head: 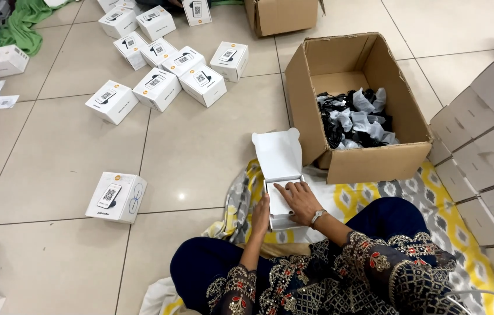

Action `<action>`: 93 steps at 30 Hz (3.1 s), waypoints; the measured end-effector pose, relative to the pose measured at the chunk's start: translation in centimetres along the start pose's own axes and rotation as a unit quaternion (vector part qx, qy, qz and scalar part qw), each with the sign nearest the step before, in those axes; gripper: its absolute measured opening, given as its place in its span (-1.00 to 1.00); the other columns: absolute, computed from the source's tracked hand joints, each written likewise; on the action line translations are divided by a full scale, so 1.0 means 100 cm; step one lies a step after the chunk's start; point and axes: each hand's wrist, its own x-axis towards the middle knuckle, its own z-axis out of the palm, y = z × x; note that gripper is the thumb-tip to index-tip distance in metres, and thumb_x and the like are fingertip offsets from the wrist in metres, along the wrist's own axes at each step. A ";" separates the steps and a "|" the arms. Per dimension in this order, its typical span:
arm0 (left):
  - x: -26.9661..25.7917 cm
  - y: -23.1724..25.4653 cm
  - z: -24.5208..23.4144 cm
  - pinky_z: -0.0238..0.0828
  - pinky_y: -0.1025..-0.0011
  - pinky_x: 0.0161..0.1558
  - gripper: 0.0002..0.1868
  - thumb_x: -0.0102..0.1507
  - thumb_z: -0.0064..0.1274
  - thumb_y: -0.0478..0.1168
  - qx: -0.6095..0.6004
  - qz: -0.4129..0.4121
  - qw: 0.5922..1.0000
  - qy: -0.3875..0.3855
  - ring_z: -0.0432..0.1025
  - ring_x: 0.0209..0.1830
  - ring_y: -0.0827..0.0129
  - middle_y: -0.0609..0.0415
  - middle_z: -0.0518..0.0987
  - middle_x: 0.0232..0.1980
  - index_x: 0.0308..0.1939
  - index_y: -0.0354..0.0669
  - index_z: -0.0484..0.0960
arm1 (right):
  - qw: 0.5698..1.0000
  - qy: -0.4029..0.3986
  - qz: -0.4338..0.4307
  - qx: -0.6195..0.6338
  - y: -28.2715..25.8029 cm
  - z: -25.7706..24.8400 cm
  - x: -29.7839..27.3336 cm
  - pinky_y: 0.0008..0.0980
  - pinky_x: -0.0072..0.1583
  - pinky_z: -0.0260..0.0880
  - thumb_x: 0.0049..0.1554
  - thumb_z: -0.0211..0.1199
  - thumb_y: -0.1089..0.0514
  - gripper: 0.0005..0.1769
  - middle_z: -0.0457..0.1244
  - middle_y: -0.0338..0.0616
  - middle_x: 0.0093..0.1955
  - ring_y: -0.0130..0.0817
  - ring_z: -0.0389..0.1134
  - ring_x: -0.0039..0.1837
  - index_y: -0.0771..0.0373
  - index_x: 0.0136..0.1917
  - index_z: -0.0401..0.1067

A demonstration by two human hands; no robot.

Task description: The person packages small electronic devices into white boxes and stacks them in a fulfillment center.

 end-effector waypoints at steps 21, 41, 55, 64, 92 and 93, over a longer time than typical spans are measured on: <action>0.018 -0.027 0.007 0.32 0.17 0.28 -0.21 0.34 -0.28 0.33 0.030 0.020 0.999 0.015 0.46 0.29 -0.06 -0.24 0.59 0.26 0.39 -0.17 0.47 | 0.995 -0.053 -0.043 0.066 0.014 0.009 0.017 -0.04 0.42 -0.01 -0.20 0.60 0.00 0.33 0.04 0.06 0.29 0.02 0.05 0.37 0.13 0.60 -0.20; 0.007 -0.004 0.002 0.34 0.22 0.26 0.03 0.22 -0.49 0.59 -0.070 -0.086 0.994 -0.018 0.45 0.31 0.09 -0.11 0.55 0.33 0.38 -0.09 0.49 | 0.997 0.045 -0.061 -0.009 0.008 0.015 0.002 -0.17 0.26 0.27 -0.17 0.36 0.20 -0.26 0.19 -0.05 0.13 -0.09 0.26 0.24 0.25 0.26 0.17; 0.006 -0.011 0.005 0.24 0.27 0.32 -0.07 0.27 -0.42 0.51 -0.028 -0.079 0.996 -0.019 0.33 0.38 0.15 -0.07 0.40 0.45 0.50 0.02 0.35 | 0.979 0.160 -0.091 -0.092 0.030 0.036 0.013 -0.21 0.16 0.29 0.08 0.10 0.19 -0.66 0.21 -0.06 0.07 -0.13 0.28 0.18 0.22 0.14 0.24; 0.017 -0.030 0.009 0.20 0.24 0.38 0.06 0.20 -0.36 0.60 -0.027 -0.045 0.998 -0.016 0.28 0.45 0.12 -0.08 0.37 0.49 0.52 -0.05 0.32 | 0.984 0.035 -0.173 0.039 0.046 0.027 0.027 -0.08 0.32 0.18 -0.26 0.51 0.24 -0.24 0.22 -0.01 0.16 0.00 0.22 0.31 0.23 0.18 0.24; 0.023 -0.047 0.017 0.46 0.23 0.11 -0.40 0.28 0.14 -0.04 0.061 0.101 0.992 -0.039 0.58 0.12 0.11 -0.14 0.67 0.12 0.35 -0.18 0.44 | 0.986 -0.055 -0.107 0.117 0.053 0.076 -0.004 -0.07 0.17 0.40 0.18 0.14 0.18 -0.57 0.34 -0.08 0.16 -0.03 0.40 0.17 0.03 0.32 0.36; 0.020 -0.038 0.017 0.48 0.22 0.14 -0.42 0.28 0.12 -0.04 0.072 0.083 0.993 -0.045 0.60 0.14 0.09 -0.16 0.68 0.15 0.34 -0.20 0.47 | 0.981 -0.035 -0.108 0.159 0.053 0.069 -0.008 -0.03 0.15 0.38 0.20 0.20 0.05 -0.62 0.33 -0.07 0.16 -0.01 0.39 0.15 0.08 0.28 0.37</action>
